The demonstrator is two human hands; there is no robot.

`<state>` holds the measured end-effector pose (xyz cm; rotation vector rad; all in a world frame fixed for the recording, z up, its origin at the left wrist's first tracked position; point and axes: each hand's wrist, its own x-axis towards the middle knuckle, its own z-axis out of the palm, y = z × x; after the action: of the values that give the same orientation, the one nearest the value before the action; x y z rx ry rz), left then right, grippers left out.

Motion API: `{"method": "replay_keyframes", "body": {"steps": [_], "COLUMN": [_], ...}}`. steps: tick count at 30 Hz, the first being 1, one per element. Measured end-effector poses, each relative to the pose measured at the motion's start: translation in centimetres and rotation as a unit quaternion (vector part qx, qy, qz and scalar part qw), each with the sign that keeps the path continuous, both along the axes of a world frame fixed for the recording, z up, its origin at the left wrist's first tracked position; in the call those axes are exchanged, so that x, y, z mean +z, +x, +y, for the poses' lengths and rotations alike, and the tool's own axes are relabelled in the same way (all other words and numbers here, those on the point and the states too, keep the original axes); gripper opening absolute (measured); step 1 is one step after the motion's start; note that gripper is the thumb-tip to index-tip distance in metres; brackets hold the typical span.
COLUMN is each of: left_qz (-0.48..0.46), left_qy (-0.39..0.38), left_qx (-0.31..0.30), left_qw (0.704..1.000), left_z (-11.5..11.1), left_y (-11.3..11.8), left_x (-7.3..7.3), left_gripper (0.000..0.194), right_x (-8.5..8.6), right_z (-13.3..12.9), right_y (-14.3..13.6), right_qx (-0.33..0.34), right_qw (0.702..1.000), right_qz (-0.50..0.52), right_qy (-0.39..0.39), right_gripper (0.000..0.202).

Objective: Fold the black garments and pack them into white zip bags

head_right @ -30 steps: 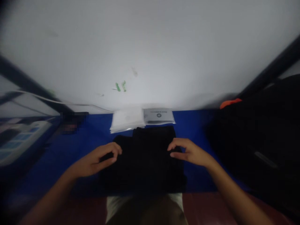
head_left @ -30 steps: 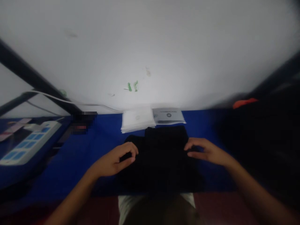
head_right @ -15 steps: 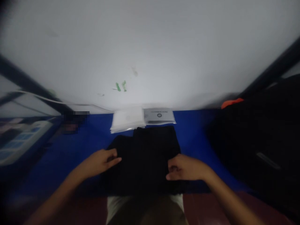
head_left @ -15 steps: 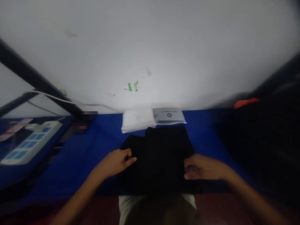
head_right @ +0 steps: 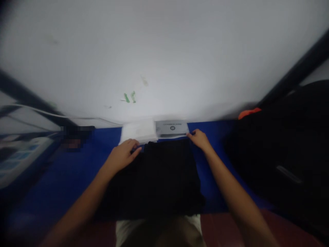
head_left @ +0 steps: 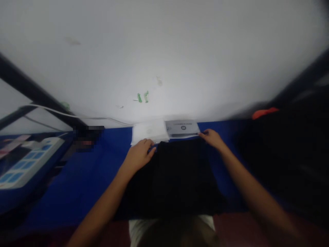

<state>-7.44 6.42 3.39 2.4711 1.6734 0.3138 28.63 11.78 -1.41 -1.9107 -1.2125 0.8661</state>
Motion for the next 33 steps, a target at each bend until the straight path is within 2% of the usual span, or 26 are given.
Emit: {"method": "replay_keyframes", "body": {"steps": [4, 7, 9, 11, 14, 16, 19, 22, 24, 26, 28, 30, 32, 33], "left_qz": [-0.101, -0.19, -0.213, -0.212, -0.216, -0.227, -0.246, -0.305, -0.375, -0.45, -0.503, -0.52, -0.499, -0.477], "left_qy": [-0.026, -0.086, -0.12, -0.141, -0.164, -0.168, -0.172, -0.217, -0.267, -0.318, -0.361, -0.405, -0.448, -0.46], "left_qx": [-0.044, -0.078, -0.085, -0.085, -0.078, -0.069, -0.06, -0.043, -0.027, -0.015, -0.01, -0.016, -0.038, -0.056], "left_qw": [0.994, 0.975, 0.966, 0.963, 0.959, 0.957, 0.952, 0.926, 0.887, 0.834, 0.785, 0.752, 0.741, 0.747], "left_z": [0.7, 0.7, 0.6, 0.5, 0.5, 0.5, 0.4, 0.4, 0.5, 0.6, 0.5, 0.2, -0.4, -0.8], "left_y": [1.4, 1.5, 1.4, 1.2, 1.0, 1.1, 1.2, 1.5, 1.7, 2.0, 2.5, 3.1, 3.7, 4.0], "left_x": [-0.1, -1.3, -2.3, -3.0, -3.5, -3.6, -3.6, -3.5, -3.1, -2.6, -2.2, -1.9, -1.7, -1.7], "left_gripper": [0.022, 0.028, 0.032, 0.034, 0.033, 0.032, 0.031, 0.033, 0.035, 0.038, 0.041, 0.045, 0.048, 0.048], "right_x": [-0.6, -0.6, -0.2, 0.3, 1.3, 1.9, 2.8, 3.5, 3.9, 4.2, 4.3, 4.2, 3.7, 3.4], "right_z": [0.7, 0.2, -0.1, -0.4, -0.7, -0.9, -1.6, -2.8, -3.8, -4.9, -5.9, -6.8, -7.4, -7.6], "right_y": [-0.3, -0.6, -0.8, -1.1, -1.3, -1.2, -0.9, -1.4, -2.5, -4.2, -6.0, -7.5, -8.5, -8.9], "right_qx": [0.029, 0.04, 0.039, 0.037, 0.026, 0.009, -0.019, -0.009, 0.02, 0.067, 0.141, 0.231, 0.302, 0.325], "right_qw": [0.992, 0.977, 0.966, 0.939, 0.871, 0.85, 0.858, 0.884, 0.895, 0.895, 0.88, 0.855, 0.839, 0.837], "right_qz": [0.122, 0.207, 0.252, 0.331, 0.457, 0.473, 0.436, 0.426, 0.43, 0.437, 0.454, 0.456, 0.429, 0.412], "right_qy": [-0.005, 0.021, 0.047, 0.09, 0.177, 0.231, 0.271, 0.195, 0.121, 0.058, -0.014, -0.092, -0.144, -0.158], "right_gripper": [0.028, 0.028, 0.028, 0.027, 0.024, 0.023, 0.027, 0.033, 0.035, 0.034, 0.031, 0.03, 0.031, 0.032]}}
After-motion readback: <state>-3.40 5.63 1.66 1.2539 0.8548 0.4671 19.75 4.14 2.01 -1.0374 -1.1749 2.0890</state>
